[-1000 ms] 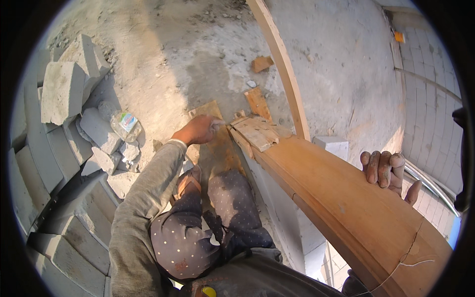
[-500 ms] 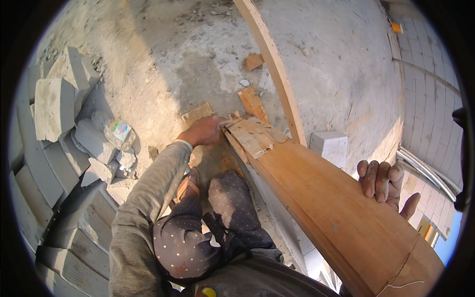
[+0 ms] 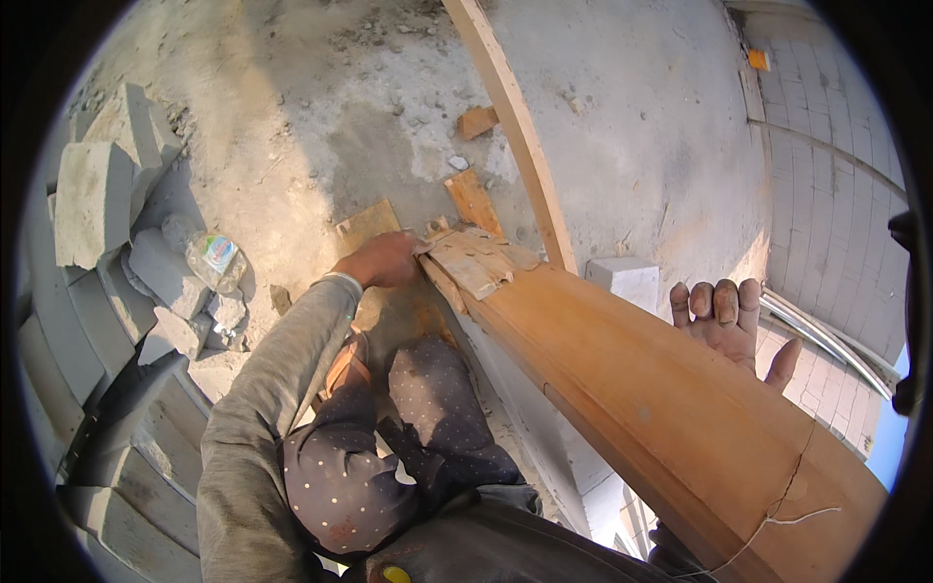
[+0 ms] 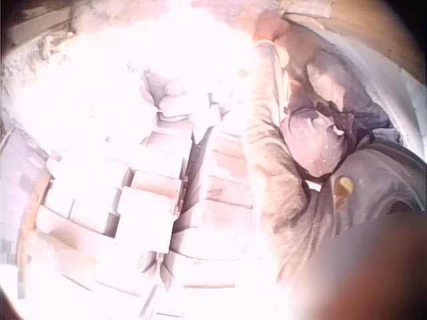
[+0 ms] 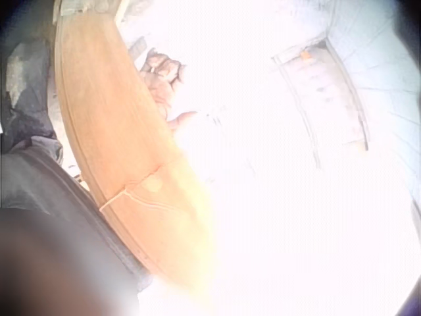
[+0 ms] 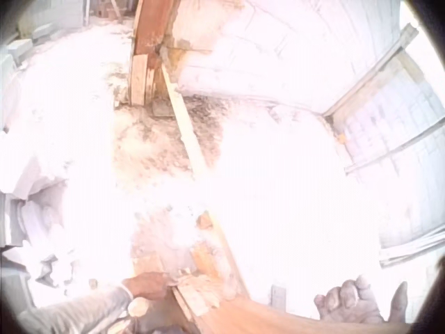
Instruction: The person secures a wooden plank to a wall using a string and hammer, then applies mortar to a row of blocks and places a new block on top. They use a trowel to spread mortar and a hammer to adjust the plank.
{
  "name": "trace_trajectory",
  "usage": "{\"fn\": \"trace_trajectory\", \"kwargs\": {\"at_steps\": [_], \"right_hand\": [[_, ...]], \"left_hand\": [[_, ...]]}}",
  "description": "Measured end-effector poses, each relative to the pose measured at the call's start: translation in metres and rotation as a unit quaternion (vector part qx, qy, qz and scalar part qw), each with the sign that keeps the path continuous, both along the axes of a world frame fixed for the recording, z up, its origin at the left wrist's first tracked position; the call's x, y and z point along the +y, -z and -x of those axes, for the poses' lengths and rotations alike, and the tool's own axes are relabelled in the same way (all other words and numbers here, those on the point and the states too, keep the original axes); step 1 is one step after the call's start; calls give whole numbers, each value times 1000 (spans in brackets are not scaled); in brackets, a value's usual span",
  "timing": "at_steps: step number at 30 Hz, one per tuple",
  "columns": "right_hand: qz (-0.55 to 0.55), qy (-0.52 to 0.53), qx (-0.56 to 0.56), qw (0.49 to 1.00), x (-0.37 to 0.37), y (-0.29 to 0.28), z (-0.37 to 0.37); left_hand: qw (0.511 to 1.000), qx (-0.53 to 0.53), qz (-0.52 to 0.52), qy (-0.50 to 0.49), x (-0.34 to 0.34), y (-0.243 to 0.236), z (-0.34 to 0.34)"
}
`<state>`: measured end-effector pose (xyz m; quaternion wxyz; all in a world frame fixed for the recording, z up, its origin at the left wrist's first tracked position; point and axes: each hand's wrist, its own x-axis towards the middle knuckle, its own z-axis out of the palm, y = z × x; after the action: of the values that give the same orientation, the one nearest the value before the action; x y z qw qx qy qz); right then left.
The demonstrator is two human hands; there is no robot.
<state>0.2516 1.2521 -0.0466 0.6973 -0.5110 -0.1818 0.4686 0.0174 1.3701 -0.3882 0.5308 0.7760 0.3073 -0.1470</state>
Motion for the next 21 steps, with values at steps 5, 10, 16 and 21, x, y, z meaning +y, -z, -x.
{"fn": "trace_trajectory", "kwargs": {"at_steps": [5, 10, 16, 21], "right_hand": [[-12, -72, 6, 997, -4, -3, -7], [-33, -131, 21, 991, -1, 8, -25], [1, -200, 106, 974, -10, 11, -60], [-111, -186, -310, 925, -60, -19, -57]], "left_hand": [[999, -3, -35, 41, -2, -3, 1], [998, 9, -50, 37, -5, -19, 1], [990, -57, -128, -12, 17, -99, -20], [972, -196, -105, -72, 24, -219, -14]]}}
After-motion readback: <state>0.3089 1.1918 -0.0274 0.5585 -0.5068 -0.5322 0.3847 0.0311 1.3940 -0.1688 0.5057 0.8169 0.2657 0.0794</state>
